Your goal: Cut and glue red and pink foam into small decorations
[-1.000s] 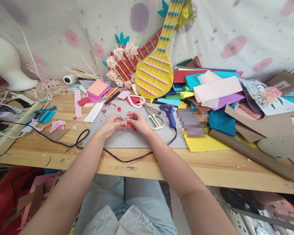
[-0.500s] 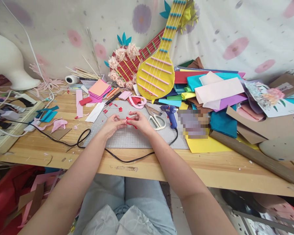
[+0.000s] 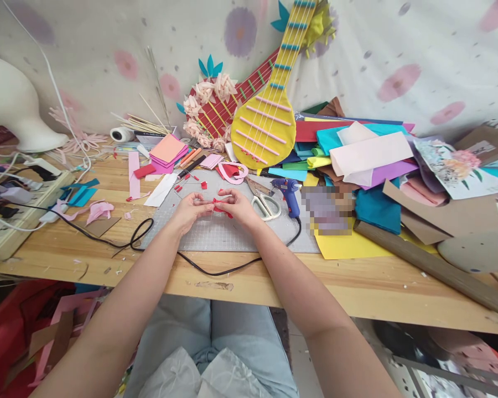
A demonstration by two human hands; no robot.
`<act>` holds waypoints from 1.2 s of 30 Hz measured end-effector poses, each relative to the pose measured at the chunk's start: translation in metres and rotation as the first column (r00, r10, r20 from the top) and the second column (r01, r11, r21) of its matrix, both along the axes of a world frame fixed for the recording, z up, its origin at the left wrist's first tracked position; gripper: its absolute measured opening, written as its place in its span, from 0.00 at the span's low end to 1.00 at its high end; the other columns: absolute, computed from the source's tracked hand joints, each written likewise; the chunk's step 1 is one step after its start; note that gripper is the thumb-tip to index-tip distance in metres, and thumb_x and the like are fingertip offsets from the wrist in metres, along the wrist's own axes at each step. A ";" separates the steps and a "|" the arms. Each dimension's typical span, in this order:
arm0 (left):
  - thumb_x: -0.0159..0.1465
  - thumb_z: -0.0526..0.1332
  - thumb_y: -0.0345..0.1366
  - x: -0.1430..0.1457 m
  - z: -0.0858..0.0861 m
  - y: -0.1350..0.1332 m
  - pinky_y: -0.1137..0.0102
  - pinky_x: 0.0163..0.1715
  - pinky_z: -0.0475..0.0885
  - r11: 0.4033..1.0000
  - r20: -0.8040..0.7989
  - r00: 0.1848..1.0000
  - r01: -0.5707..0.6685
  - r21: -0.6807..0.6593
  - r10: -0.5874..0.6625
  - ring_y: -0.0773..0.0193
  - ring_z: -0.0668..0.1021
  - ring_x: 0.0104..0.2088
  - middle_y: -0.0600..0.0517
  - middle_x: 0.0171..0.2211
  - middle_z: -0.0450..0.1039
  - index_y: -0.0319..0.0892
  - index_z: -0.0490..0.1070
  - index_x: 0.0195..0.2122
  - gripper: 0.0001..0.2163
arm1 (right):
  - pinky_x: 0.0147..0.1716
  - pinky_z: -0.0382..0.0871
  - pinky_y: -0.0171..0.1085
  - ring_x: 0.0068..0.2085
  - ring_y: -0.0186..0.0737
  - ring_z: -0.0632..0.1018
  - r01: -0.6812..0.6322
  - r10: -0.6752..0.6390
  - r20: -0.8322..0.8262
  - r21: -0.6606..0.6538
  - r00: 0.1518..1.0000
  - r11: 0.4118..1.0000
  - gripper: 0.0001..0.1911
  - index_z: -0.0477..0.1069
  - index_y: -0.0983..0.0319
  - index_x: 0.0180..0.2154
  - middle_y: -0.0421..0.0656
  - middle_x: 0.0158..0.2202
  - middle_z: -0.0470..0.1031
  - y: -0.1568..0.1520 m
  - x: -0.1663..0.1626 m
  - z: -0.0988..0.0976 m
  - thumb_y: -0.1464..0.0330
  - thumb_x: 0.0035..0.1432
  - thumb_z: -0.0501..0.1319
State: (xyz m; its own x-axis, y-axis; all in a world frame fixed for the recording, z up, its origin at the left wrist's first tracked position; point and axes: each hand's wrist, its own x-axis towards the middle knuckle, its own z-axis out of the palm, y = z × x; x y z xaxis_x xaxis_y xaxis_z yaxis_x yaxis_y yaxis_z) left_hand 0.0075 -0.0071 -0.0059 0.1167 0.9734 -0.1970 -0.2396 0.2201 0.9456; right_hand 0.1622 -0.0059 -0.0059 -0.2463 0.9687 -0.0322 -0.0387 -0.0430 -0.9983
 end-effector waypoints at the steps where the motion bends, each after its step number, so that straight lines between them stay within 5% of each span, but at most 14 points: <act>1: 0.43 0.68 0.25 0.001 0.001 0.000 0.66 0.34 0.72 1.000 -0.006 1.000 -0.018 0.000 0.018 0.67 0.77 0.25 0.54 0.24 0.74 0.41 0.55 0.30 0.20 | 0.17 0.49 0.29 0.17 0.25 0.61 0.002 -0.002 -0.003 0.001 1.000 1.000 0.25 0.64 0.62 0.38 0.33 0.18 0.68 0.000 0.000 -0.001 0.59 0.38 0.67; 16: 0.41 0.67 0.24 0.003 0.000 0.000 0.67 0.38 0.69 1.000 0.081 0.997 0.008 0.019 -0.010 0.69 0.77 0.26 0.57 0.25 0.73 0.43 0.50 0.30 0.24 | 0.20 0.54 0.30 0.22 0.30 0.70 0.023 -0.024 -0.084 -0.014 0.996 1.000 0.24 0.65 0.63 0.37 0.36 0.22 0.71 0.000 -0.003 -0.003 0.61 0.37 0.68; 28: 0.42 0.68 0.23 0.003 0.005 -0.002 0.72 0.32 0.70 0.994 0.159 0.986 0.054 -0.090 -0.039 0.70 0.77 0.26 0.55 0.24 0.74 0.42 0.51 0.28 0.23 | 0.18 0.51 0.29 0.19 0.26 0.65 -0.001 -0.002 -0.104 -0.033 0.995 0.999 0.22 0.66 0.62 0.36 0.35 0.20 0.70 0.001 -0.004 -0.004 0.60 0.38 0.68; 36: 0.40 0.70 0.26 0.002 -0.004 0.001 0.70 0.33 0.70 0.999 0.058 0.998 0.018 -0.026 -0.016 0.68 0.77 0.26 0.56 0.24 0.73 0.42 0.53 0.29 0.24 | 0.21 0.56 0.30 0.23 0.28 0.69 0.031 -0.032 -0.084 -0.017 0.996 0.999 0.21 0.67 0.63 0.34 0.37 0.24 0.72 0.003 -0.003 -0.007 0.60 0.38 0.68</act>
